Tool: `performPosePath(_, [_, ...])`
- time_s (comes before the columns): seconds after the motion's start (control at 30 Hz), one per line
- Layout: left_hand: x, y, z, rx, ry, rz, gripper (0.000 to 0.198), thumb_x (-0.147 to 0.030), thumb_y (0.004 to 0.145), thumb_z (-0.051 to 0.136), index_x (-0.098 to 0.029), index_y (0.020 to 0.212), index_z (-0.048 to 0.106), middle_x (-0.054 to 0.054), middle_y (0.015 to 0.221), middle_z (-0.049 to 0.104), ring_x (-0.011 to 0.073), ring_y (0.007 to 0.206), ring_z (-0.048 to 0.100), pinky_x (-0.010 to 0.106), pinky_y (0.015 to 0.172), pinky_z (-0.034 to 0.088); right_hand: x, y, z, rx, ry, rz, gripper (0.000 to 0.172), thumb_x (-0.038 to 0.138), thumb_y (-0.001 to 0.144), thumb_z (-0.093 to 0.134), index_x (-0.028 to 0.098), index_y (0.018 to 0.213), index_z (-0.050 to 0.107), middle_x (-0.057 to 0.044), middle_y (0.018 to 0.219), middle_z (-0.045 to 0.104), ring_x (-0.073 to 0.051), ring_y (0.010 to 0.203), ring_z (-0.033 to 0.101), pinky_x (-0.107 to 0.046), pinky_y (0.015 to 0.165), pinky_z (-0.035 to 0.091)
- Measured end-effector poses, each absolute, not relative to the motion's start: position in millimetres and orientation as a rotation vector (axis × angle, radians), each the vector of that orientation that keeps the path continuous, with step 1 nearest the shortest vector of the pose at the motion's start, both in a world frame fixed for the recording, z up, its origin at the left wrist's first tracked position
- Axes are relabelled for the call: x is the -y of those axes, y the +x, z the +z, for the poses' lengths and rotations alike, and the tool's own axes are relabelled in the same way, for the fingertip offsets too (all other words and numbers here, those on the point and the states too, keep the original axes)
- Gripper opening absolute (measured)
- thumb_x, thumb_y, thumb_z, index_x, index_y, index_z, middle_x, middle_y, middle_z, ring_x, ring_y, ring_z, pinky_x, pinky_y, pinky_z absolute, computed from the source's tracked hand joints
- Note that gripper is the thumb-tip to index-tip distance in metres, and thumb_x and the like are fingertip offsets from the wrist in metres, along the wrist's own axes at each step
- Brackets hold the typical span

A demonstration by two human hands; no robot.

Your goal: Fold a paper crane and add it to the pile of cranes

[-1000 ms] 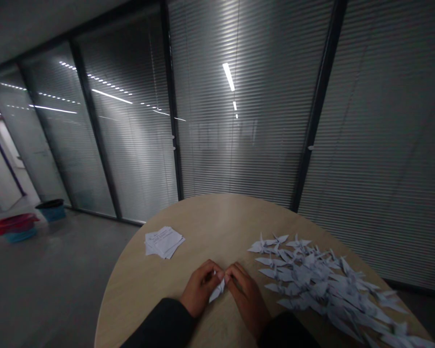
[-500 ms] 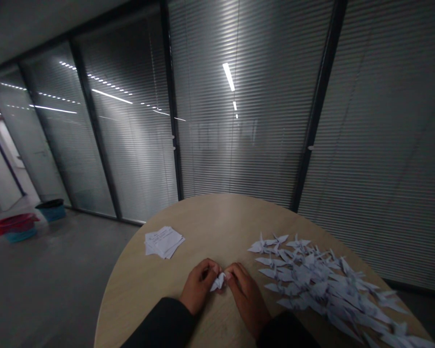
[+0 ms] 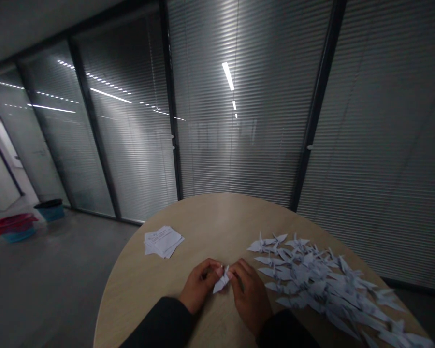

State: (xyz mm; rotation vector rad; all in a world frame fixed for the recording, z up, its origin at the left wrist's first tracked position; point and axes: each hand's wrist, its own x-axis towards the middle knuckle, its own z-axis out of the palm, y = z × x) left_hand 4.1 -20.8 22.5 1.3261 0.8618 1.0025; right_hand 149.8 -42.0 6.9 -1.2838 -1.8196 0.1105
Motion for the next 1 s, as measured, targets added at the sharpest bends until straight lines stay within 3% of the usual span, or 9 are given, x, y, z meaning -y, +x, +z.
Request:
performPosePath(0.17, [22, 4, 22, -0.795, 1.207, 0.974, 0.062, -0.048, 0.054, 0.078, -0.014, 0.098, 0.051, 0.004, 0.092, 0.045, 0.0146, 0.075, 0.055, 0.034, 0.069, 0.051, 40, 150, 5, 1.795, -1.335, 0.077, 0.023, 0.023, 0.089, 0.036, 0.018, 0.076, 0.054, -0.005, 0.08, 0.054, -0.018, 0.078, 0.049, -0.029, 0.071, 0.033])
performPosePath(0.43, [14, 1, 19, -0.861, 1.218, 1.099, 0.064, -0.042, 0.05, 0.081, -0.011, 0.096, 0.05, -0.001, 0.074, 0.049, 0.0098, 0.062, 0.054, 0.024, 0.063, 0.044, 40, 148, 8, 1.613, -1.311, 0.379, 0.03, 0.041, 0.088, 0.042, 0.019, 0.077, 0.058, -0.004, 0.081, 0.058, -0.017, 0.079, 0.055, -0.029, 0.074, 0.039])
performPosePath(0.6, [18, 1, 24, -0.883, 1.214, 1.06, 0.062, -0.038, 0.047, 0.083, -0.01, 0.092, 0.052, 0.001, 0.069, 0.058, 0.0102, 0.062, 0.054, 0.022, 0.061, 0.041, 33, 153, 5, 1.355, -1.391, 0.646, 0.038, 0.054, 0.079, 0.047, 0.018, 0.089, 0.056, -0.006, 0.087, 0.061, -0.019, 0.08, 0.059, -0.03, 0.073, 0.045])
performPosePath(0.77, [17, 0, 23, -0.867, 1.187, 1.023, 0.061, -0.043, 0.046, 0.083, -0.01, 0.088, 0.054, 0.001, 0.06, 0.059, 0.0094, 0.052, 0.052, 0.021, 0.054, 0.039, 30, 153, -1, 1.459, -1.313, 0.774, 0.035, 0.052, 0.08, 0.048, 0.018, 0.075, 0.057, -0.003, 0.073, 0.061, -0.017, 0.071, 0.059, -0.026, 0.065, 0.045])
performPosePath(1.0, [12, -2, 21, -0.903, 1.068, 1.044, 0.059, -0.056, 0.045, 0.078, -0.008, 0.075, 0.06, 0.008, 0.071, 0.064, 0.0158, 0.066, 0.06, 0.025, 0.059, 0.046, 31, 152, -2, 1.472, -1.284, 0.815, 0.036, 0.052, 0.081, 0.048, 0.018, 0.076, 0.059, -0.003, 0.072, 0.062, -0.016, 0.071, 0.058, -0.024, 0.063, 0.043])
